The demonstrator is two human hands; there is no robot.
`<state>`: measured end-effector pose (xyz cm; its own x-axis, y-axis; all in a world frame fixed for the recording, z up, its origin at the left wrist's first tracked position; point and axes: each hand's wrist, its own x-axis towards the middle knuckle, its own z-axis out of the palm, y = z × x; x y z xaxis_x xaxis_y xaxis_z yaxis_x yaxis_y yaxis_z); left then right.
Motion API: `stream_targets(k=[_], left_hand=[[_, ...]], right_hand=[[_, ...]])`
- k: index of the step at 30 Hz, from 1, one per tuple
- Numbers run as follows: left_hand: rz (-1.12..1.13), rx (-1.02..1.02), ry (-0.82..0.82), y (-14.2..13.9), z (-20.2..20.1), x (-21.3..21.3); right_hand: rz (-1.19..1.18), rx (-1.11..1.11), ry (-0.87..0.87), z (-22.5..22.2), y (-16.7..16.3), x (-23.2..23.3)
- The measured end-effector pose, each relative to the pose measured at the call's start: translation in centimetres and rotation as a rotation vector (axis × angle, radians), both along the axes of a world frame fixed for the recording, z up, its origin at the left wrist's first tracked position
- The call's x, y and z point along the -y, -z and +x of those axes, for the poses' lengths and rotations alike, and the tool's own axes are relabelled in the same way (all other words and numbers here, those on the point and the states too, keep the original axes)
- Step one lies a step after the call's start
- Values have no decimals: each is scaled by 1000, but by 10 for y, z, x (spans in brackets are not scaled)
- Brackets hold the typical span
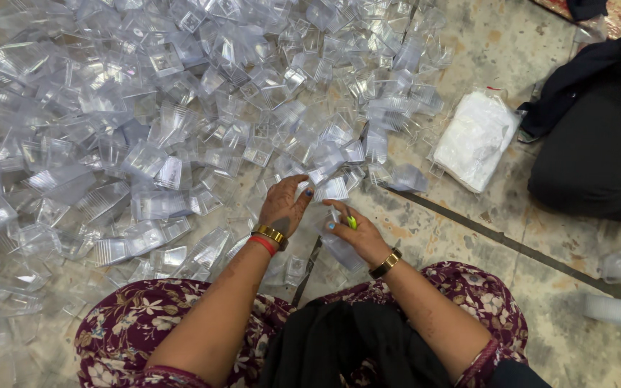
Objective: The person sits on the floor and nests clear plastic cups, picking cups one at a time from a large pile and stacking them into a nested column by hand. The person continues separating and nesting cups from the scattered pile throughout the episode.
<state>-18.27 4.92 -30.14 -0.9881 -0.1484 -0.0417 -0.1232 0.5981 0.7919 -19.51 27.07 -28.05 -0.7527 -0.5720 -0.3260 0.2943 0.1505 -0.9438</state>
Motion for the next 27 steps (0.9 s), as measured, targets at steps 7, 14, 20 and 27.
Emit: stream_targets(k=[7,14,20,27], left_hand=[[-313,97,236,-10,7,-5],[-396,353,343,-18,11,-4],[-440,235,457,-27,13,-10],[-191,341,230,-15,3,-9]], right_hand=[[73,-13,58,3,-12,2],[75,10,196,1,-15,3],[85,35,391,-5,-9,3],[110,23,380,-5,-4,3]])
